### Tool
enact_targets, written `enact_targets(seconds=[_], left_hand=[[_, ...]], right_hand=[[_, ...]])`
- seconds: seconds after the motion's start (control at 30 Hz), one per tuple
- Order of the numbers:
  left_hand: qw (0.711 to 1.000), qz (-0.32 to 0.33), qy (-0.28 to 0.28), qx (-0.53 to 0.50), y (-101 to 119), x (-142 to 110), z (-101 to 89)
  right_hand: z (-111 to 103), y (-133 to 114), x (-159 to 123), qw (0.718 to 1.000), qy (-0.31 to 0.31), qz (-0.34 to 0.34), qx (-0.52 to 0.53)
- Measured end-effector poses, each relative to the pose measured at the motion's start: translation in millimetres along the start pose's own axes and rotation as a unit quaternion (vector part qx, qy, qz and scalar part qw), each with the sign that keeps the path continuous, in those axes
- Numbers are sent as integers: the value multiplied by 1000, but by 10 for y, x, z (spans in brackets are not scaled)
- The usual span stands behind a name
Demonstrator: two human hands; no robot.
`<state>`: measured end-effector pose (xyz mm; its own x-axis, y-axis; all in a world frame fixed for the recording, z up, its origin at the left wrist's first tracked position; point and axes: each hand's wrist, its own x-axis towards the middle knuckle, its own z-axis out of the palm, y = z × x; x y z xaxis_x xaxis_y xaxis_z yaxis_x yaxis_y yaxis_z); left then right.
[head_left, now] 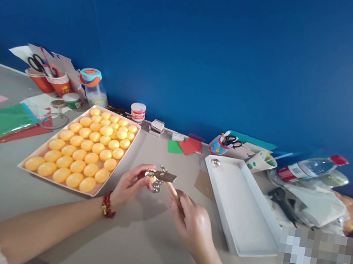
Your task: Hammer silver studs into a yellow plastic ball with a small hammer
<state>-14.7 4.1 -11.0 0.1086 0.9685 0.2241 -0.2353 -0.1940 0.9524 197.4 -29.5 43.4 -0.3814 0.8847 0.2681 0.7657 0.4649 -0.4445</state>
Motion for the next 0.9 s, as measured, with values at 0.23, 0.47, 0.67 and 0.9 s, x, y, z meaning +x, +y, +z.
enact_targets(seconds=[0.23, 0.47, 0.67, 0.9], left_hand=[[1000, -5, -3, 5, -17, -4, -15], [1000, -13, 8, 7, 6, -5, -8], [1000, 6, -5, 10, -15, -3, -15], [999, 33, -24, 20, -33, -8, -29]], right_hand=[[23, 23, -4, 1000, 11, 5, 6], [13, 21, 6, 1000, 8, -2, -4], [25, 22, -4, 1000, -5, -9, -7], [41, 32, -24, 999, 41, -26, 12]])
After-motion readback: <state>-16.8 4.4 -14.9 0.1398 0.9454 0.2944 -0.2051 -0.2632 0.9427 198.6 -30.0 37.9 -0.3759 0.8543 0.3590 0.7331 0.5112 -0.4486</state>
